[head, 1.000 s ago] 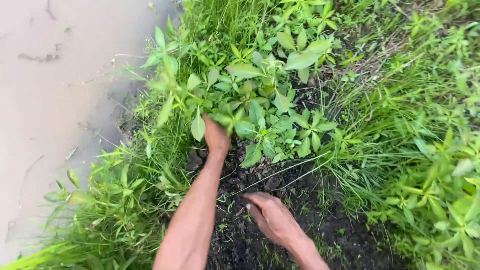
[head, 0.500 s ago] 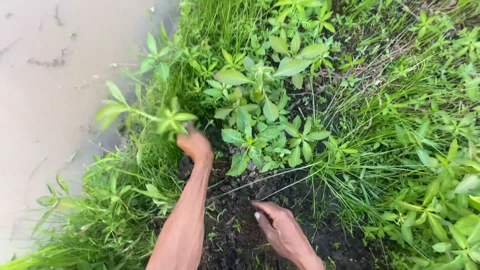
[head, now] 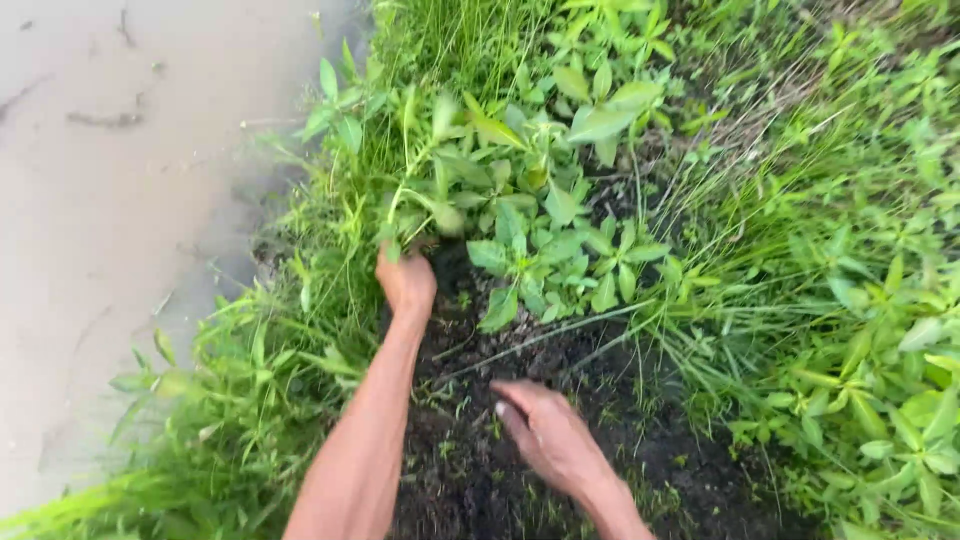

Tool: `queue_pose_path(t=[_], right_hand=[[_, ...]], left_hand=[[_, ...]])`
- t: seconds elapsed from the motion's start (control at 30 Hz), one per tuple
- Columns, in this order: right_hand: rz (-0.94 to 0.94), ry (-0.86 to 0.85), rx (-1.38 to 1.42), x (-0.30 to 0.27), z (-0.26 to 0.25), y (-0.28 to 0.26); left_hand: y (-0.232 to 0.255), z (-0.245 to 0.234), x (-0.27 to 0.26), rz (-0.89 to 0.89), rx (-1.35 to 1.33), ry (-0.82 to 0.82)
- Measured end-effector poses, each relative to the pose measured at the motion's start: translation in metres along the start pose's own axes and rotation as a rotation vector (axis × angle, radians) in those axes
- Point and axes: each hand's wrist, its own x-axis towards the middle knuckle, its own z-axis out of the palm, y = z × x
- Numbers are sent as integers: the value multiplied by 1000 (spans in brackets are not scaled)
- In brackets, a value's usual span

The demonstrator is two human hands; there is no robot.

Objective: Removing weeds from the soil around a plant in an outdoor garden.

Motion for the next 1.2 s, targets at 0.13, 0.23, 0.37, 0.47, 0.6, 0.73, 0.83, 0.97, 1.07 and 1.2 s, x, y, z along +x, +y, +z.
queue_pose_path(t=[0.13, 0.23, 0.37, 0.47, 0.6, 0.73, 0.83, 0.97, 1.07, 1.2], right_hand=[[-78, -8, -4, -3, 9, 12], [-22, -14, 17, -7, 12, 11], [19, -32, -25, -9, 21, 5], [96, -116, -28, -6, 22, -5], [76, -125, -57, -6, 32, -2], [2, -76, -82, -8, 35, 2], [5, -62, -59, -13, 34, 4], [56, -31, -24, -15, 29, 7], [105, -56, 19, -7, 27, 4], [55, -41, -37, 0, 19, 1]], left_hand=[[-32, -13, 25, 319, -265, 316], [-10, -66, 24, -47, -600, 294], [5, -100, -14, -410, -569, 32], [12, -94, -62, 261, 296, 228], [17, -68, -80, 718, 549, -138], [-57, -9, -58, 676, 451, -226], [-109, 7, -38, 495, 157, -15], [-29, -56, -49, 7, 211, 51], [-9, -46, -61, 570, 761, 144], [7, -1, -49, 838, 344, -102]])
